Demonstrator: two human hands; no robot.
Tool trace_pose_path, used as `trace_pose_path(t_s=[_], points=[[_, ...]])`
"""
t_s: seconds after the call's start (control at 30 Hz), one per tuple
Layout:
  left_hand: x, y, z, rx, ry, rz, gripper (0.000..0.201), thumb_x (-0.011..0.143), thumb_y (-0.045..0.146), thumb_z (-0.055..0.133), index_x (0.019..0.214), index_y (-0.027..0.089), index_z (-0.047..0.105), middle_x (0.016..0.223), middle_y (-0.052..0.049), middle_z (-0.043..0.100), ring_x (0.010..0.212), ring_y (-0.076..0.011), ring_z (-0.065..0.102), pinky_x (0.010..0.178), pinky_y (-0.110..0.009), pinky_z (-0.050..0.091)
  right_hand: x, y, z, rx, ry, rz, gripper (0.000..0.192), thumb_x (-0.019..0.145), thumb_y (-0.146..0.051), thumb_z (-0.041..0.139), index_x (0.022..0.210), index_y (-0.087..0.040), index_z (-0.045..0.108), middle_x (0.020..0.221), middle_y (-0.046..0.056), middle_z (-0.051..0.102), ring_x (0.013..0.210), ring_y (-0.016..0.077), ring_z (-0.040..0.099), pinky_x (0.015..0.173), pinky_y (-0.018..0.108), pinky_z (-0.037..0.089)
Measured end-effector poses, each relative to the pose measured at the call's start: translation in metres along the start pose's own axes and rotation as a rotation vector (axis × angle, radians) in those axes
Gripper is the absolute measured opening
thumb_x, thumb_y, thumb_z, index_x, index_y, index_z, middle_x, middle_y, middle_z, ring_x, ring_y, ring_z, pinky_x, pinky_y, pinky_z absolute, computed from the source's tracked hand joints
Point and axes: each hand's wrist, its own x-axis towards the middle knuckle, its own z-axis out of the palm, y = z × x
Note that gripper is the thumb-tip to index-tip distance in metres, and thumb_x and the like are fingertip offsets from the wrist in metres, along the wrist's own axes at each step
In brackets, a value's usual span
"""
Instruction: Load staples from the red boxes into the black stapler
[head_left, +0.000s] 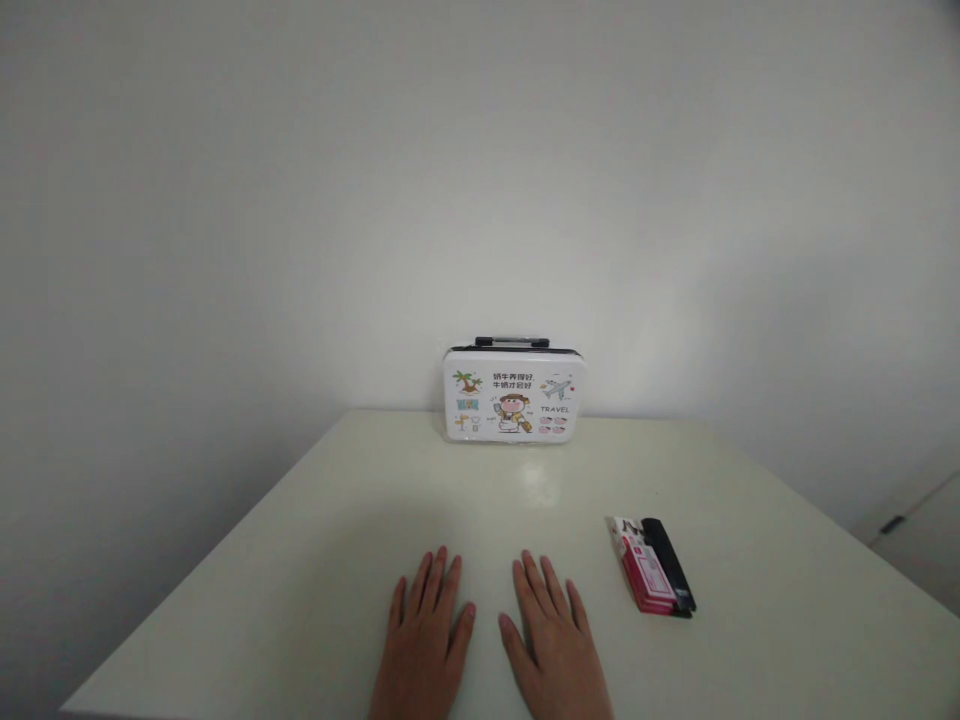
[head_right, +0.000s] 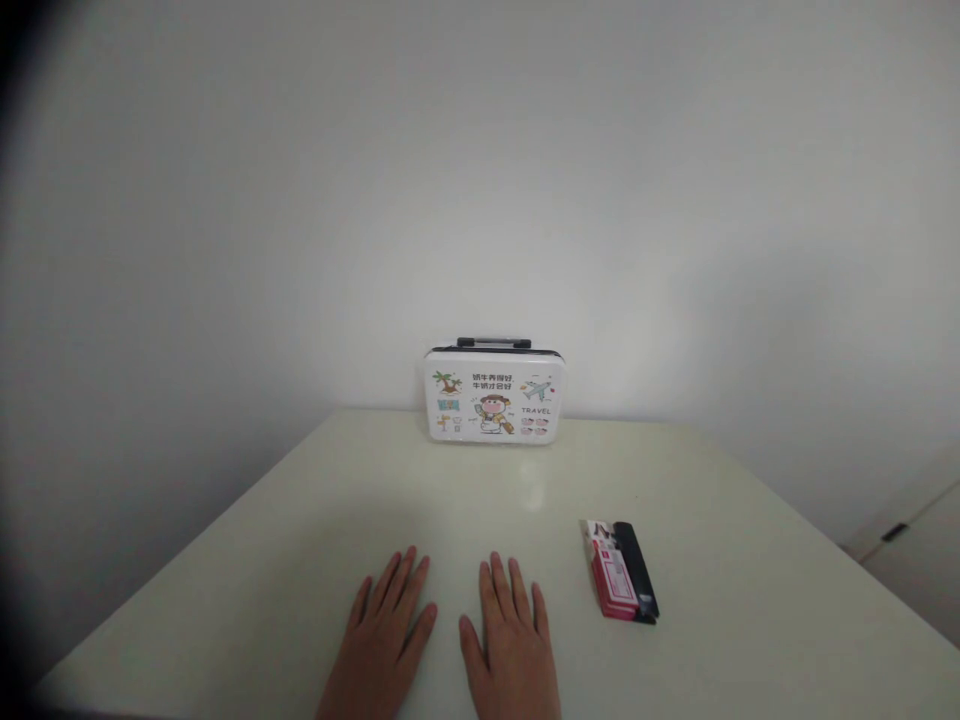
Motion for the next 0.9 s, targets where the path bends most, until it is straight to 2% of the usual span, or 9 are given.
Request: trace_pose_path(t_s=[0.27, 0.5, 0.7, 0.9], points=[[-0.0016, -0.0006, 0.0017, -0.008, -0.006, -0.007, 0.057, 0.104, 0.048, 0.034, 0.159, 0.032, 0.028, 0.167, -0.001, 0.025, 0.154, -0.0274, 0.024, 0.123, -0.060, 0.026, 0.0016, -0.0034, -0.0055, -0.003, -0.044, 0.012, 0.061, 0.104, -0.056, 0.034, 0.159, -0.031, 0.026, 0.165, -0.002, 0.021, 0.154, 0.0309, 0.020, 0.123, 0.062, 0.025], [-0.0022, -0.0021, 0.0033, -0.025, 0.023, 0.010, 0.058, 0.104, 0.048, 0.036, 0.159, 0.034, 0.028, 0.167, -0.001, 0.025, 0.154, -0.0277, 0.024, 0.123, -0.059, 0.025, 0.0003, -0.0009, -0.0006, 0.057, 0.004, 0.002, 0.061, 0.103, -0.053, 0.039, 0.159, -0.034, 0.025, 0.164, -0.002, 0.023, 0.153, 0.0323, 0.022, 0.122, 0.063, 0.025], [-0.0007, -0.0017, 0.0028, -0.018, 0.003, -0.002, 0.058, 0.104, 0.049, 0.034, 0.159, 0.033, 0.028, 0.167, -0.001, 0.024, 0.154, -0.0278, 0.024, 0.123, -0.059, 0.025, 0.0010, 0.0017, -0.0008, 0.108, 0.035, 0.005, 0.061, 0.102, -0.052, 0.044, 0.158, -0.036, 0.028, 0.163, -0.002, 0.028, 0.152, 0.0330, 0.025, 0.122, 0.063, 0.025], [-0.0013, 0.0000, -0.0009, -0.009, 0.001, 0.003, 0.057, 0.104, 0.048, 0.034, 0.159, 0.032, 0.029, 0.167, -0.001, 0.024, 0.155, -0.0266, 0.023, 0.124, -0.058, 0.024, 0.0011, -0.0050, -0.0010, 0.175, 0.008, 0.037, 0.060, 0.101, -0.051, 0.046, 0.157, -0.034, 0.035, 0.163, 0.000, 0.029, 0.153, 0.0326, 0.022, 0.124, 0.064, 0.018]])
